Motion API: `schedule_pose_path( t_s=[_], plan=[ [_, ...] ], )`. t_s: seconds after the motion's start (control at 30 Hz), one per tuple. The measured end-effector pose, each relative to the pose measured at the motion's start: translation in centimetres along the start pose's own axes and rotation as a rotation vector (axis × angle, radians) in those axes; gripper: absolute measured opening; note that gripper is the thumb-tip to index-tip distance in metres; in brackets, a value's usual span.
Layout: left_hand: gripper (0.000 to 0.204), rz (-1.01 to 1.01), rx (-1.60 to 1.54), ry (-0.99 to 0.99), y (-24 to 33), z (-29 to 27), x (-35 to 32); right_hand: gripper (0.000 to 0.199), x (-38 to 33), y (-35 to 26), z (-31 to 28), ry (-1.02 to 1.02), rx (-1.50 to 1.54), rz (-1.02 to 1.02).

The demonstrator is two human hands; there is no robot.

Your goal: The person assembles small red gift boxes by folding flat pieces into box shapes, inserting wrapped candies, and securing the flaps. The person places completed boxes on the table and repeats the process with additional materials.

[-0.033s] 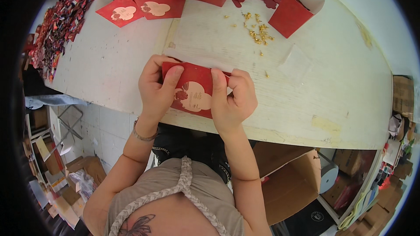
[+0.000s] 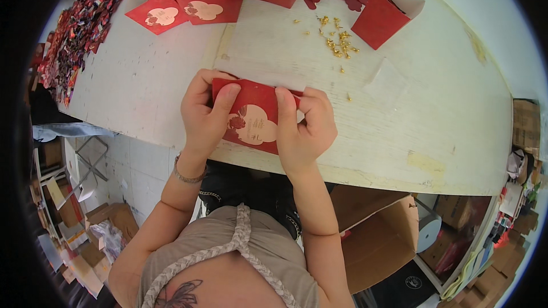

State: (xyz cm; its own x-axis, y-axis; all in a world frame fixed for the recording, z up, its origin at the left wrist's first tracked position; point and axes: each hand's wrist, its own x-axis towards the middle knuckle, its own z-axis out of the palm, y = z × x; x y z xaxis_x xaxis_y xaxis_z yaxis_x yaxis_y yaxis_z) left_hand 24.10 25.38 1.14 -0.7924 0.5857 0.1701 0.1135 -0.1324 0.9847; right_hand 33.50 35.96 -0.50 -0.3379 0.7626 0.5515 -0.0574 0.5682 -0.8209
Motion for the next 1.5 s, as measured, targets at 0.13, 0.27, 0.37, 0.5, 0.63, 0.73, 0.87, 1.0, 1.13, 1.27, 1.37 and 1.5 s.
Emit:
schedule_pose_path(
  t_s=[0.13,0.27,0.37,0.5,0.63,0.73,0.87,1.0,1.13,1.27,1.37,1.5],
  plan=[
    [0.018,0.093,-0.102,0.027,-0.3,0.3,0.3,0.013,1.0,-1.7,0.5,-0.071,0.506,0.385],
    [0.025,0.072,-0.167,0.031,-0.3,0.2,0.4,0.018,1.6,-0.9,-0.9,-0.299,0.412,0.322],
    [0.025,0.008,-0.232,-0.037,0.5,0.2,0.9,0.018,1.0,0.1,-0.9,-0.302,0.272,0.152],
    [0.022,0.007,-0.105,-0.187,-0.2,-1.0,1.6,0.016,0.8,0.3,-0.7,-0.294,0.262,0.132],
    [0.019,0.127,0.012,-0.287,0.2,-1.6,2.5,0.015,1.8,0.3,-0.7,-0.381,0.448,0.158],
    [0.014,0.19,-0.174,-0.346,-1.4,-1.8,2.8,0.024,2.5,1.1,-0.6,-0.438,0.471,-0.006],
    [0.015,0.221,-0.164,-0.362,-1.5,-1.8,2.7,0.032,2.9,1.1,-1.2,-0.485,0.336,-0.143],
    [0.018,0.346,0.027,-0.346,-1.3,-2.2,2.4,0.027,4.3,-0.2,-2.9,-0.651,0.201,-0.172],
    [0.023,0.55,0.107,-0.354,-0.9,-2.4,2.6,0.02,3.7,-1.4,-3.0,-0.656,0.244,0.206],
    [0.019,0.541,0.207,-0.337,-0.3,-2.7,2.7,0.025,3.1,-2.9,-3.6,-0.668,0.086,0.354],
    [0.019,0.599,0.673,-0.132,0.5,-2.5,2.3,0.03,2.9,-2.8,-3.5,-0.57,-0.187,-0.02],
    [0.083,0.475,0.583,-0.194,1.6,0.9,-0.8,0.034,1.5,-2.6,-1.0,-0.397,-0.214,-0.374]
  ],
)
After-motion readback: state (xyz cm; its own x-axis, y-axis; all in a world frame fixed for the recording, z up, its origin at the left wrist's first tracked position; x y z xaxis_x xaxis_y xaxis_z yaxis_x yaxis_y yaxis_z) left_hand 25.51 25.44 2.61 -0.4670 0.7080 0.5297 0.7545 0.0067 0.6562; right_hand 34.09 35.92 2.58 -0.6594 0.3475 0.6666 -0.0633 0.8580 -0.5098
